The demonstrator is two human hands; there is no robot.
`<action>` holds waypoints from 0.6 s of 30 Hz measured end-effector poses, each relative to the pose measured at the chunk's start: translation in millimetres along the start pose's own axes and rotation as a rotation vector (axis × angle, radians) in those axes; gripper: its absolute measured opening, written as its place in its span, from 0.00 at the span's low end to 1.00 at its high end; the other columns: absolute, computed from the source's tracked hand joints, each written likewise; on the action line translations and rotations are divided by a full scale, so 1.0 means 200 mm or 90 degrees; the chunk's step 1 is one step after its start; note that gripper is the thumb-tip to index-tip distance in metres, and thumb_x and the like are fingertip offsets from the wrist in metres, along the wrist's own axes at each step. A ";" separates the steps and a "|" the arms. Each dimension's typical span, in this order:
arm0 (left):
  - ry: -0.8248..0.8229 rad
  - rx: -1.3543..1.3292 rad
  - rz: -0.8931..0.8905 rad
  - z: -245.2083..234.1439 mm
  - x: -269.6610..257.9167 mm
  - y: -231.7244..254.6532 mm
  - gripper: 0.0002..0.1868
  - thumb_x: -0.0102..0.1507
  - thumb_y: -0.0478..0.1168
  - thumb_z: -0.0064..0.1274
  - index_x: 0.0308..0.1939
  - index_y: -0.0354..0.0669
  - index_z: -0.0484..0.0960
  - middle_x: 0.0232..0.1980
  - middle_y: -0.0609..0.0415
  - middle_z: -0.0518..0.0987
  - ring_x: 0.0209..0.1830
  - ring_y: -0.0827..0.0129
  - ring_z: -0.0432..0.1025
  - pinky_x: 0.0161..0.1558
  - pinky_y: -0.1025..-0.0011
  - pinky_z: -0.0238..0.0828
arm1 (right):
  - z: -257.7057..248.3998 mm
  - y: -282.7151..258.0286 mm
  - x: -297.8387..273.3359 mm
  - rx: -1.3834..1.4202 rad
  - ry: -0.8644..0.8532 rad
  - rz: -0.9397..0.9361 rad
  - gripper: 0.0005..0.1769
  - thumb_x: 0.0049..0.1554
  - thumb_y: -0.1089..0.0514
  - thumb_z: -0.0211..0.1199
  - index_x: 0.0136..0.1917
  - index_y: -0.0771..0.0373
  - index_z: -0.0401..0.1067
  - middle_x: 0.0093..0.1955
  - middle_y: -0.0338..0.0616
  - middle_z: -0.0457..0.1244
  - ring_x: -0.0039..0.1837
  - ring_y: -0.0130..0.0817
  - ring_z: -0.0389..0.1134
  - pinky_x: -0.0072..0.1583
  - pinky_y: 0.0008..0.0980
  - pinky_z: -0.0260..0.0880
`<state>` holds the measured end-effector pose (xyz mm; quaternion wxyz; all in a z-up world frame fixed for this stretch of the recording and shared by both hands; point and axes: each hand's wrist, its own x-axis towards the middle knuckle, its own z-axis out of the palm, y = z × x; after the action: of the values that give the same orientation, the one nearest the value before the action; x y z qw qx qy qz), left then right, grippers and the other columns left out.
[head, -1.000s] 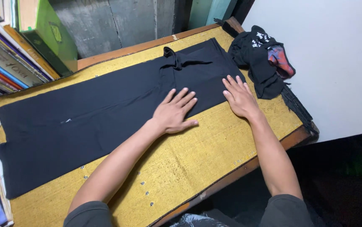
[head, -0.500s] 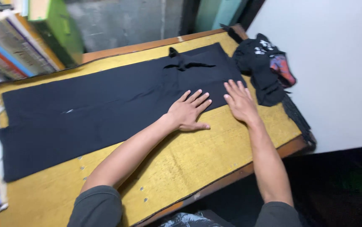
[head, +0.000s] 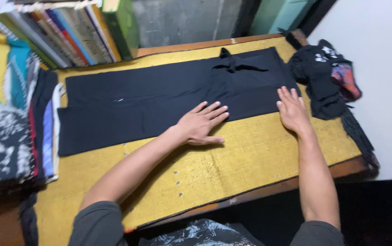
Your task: The person folds a black long-sleeved shirt on a table. They smooth the fabric, fold the sleeves inward, fold the sides toward the center, and then fold the shirt in half lengthwise, leaving the folded shirt on the table.
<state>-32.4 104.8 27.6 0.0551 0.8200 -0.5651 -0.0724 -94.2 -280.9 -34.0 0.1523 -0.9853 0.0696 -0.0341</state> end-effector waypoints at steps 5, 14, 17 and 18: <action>-0.016 -0.031 0.052 0.09 0.49 0.15 0.50 0.66 0.76 0.31 0.80 0.47 0.53 0.84 0.51 0.50 0.85 0.55 0.42 0.81 0.47 0.37 | 0.04 0.08 0.02 0.087 0.061 -0.014 0.31 0.65 0.61 0.44 0.82 0.60 0.56 0.84 0.53 0.48 0.83 0.61 0.42 0.76 0.67 0.43; -0.019 0.014 0.087 0.14 0.79 0.25 0.54 0.63 0.80 0.28 0.80 0.45 0.53 0.84 0.51 0.51 0.85 0.58 0.42 0.81 0.48 0.35 | 0.07 0.18 0.05 0.127 0.085 -0.009 0.32 0.63 0.66 0.46 0.79 0.51 0.62 0.82 0.41 0.53 0.83 0.51 0.46 0.77 0.62 0.47; -0.032 0.009 0.085 0.12 0.69 0.24 0.53 0.64 0.78 0.27 0.80 0.44 0.52 0.84 0.51 0.50 0.85 0.59 0.42 0.81 0.50 0.35 | 0.09 0.19 0.06 0.120 0.081 -0.015 0.32 0.64 0.64 0.46 0.79 0.50 0.62 0.82 0.40 0.53 0.83 0.50 0.46 0.77 0.61 0.46; -0.032 0.005 0.086 0.12 0.64 0.23 0.53 0.65 0.78 0.27 0.80 0.43 0.53 0.84 0.51 0.50 0.85 0.59 0.42 0.81 0.50 0.34 | 0.10 0.19 0.05 0.106 0.084 -0.022 0.31 0.64 0.63 0.47 0.80 0.50 0.61 0.82 0.42 0.53 0.83 0.52 0.46 0.77 0.62 0.47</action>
<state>-33.5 -32.2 5.3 0.0424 0.7779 -0.6209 -0.0864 -86.7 -313.0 -63.7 0.2284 -0.9658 0.0593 -0.1072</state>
